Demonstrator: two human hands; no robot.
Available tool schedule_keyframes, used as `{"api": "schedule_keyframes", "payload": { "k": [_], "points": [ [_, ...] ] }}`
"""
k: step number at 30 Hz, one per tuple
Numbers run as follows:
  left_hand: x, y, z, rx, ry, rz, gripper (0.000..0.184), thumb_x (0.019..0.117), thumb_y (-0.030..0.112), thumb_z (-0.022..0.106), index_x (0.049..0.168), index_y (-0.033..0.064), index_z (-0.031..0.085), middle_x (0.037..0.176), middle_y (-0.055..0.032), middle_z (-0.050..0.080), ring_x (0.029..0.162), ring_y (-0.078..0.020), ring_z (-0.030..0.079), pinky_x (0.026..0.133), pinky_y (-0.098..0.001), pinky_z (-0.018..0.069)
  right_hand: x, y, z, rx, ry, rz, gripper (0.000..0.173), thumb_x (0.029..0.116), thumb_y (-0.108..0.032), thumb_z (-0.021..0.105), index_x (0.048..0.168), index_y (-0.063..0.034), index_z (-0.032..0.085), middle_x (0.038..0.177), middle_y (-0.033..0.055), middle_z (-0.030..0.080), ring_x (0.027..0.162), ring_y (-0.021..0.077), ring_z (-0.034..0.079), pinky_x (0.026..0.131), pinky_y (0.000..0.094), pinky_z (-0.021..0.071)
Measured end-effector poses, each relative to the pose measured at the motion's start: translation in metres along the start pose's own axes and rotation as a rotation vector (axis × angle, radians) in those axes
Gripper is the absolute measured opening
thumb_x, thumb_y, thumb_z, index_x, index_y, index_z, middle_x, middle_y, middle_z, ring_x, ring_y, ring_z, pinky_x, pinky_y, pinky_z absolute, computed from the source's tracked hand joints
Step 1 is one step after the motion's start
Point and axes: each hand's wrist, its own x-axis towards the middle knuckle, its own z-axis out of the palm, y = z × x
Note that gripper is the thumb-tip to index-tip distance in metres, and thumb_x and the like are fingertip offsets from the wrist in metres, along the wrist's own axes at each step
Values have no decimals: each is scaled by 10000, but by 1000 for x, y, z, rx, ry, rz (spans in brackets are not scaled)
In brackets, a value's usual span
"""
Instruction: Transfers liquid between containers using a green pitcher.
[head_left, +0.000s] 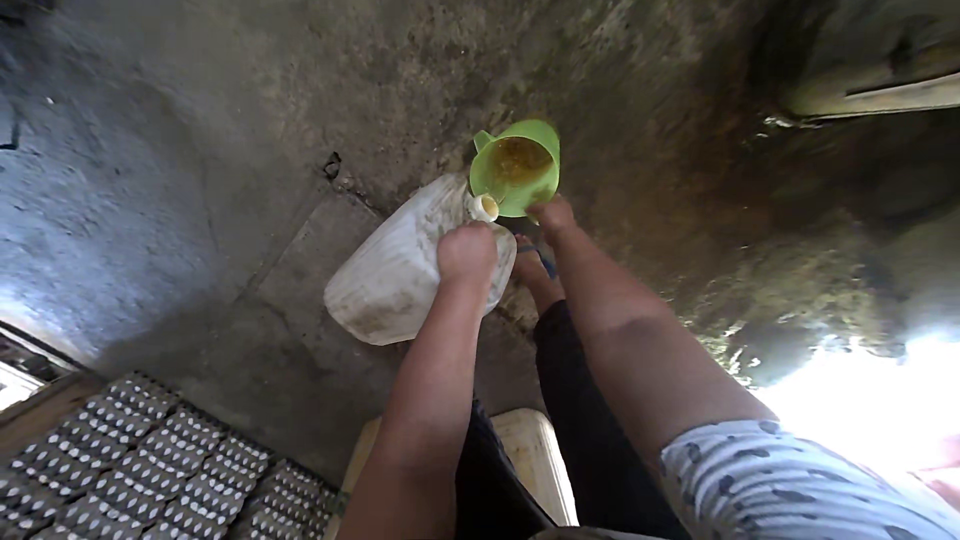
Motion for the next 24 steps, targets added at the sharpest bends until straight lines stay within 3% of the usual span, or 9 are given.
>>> {"api": "schedule_keyframes", "payload": {
  "k": [6, 10, 12, 15, 18, 24],
  "points": [
    [1, 1, 0, 0, -5, -8, 256, 1036, 130, 503, 1205, 47, 677, 1040, -173, 726, 987, -350, 719, 778, -517, 578, -1, 2, -1, 18, -3, 4, 555, 854, -118, 735, 1345, 63, 552, 1362, 278, 567, 1285, 407, 541, 1045, 619, 456],
    [2, 2, -2, 0, -21, -9, 256, 1038, 135, 505, 1211, 47, 672, 1058, -175, 724, 1003, -350, 715, 795, -515, 575, -11, -1, 1, 27, 15, 0, 725, 870, -134, 724, 1502, 31, 410, 1473, 277, 495, 1371, 404, 486, 1093, 617, 431],
    [3, 1, -1, 2, -19, -3, 249, 1036, 130, 501, 1194, 42, 673, 1052, -176, 722, 1001, -350, 715, 792, -508, 576, -13, 2, 3, 44, 45, -35, 708, 850, -128, 735, 1476, 34, 448, 1515, 274, 455, 1385, 400, 476, 1094, 625, 433],
    [3, 2, -2, 1, -26, 1, 230, 1027, 111, 513, 1162, 32, 681, 1047, -182, 722, 1006, -358, 713, 800, -520, 575, -15, 3, 3, 16, 65, -101, 591, 847, -138, 719, 1390, 28, 558, 1647, 240, 295, 1504, 377, 337, 1168, 605, 367],
    [3, 3, -1, 14, -9, 8, 207, 1017, 88, 522, 1129, 18, 682, 1009, -190, 724, 980, -371, 717, 782, -527, 574, -24, -4, 1, -32, 81, -138, 564, 857, -114, 697, 1389, 24, 575, 1685, 228, 223, 1560, 368, 230, 1215, 585, 312],
    [4, 5, -1, 16, -13, -6, 219, 1029, 107, 504, 1135, 35, 681, 1011, -178, 725, 974, -358, 722, 759, -524, 578, -20, -3, 1, -74, 120, -183, 540, 836, -128, 709, 1356, -8, 625, 1673, 201, 279, 1570, 373, 194, 1226, 590, 276]
  ]
}}
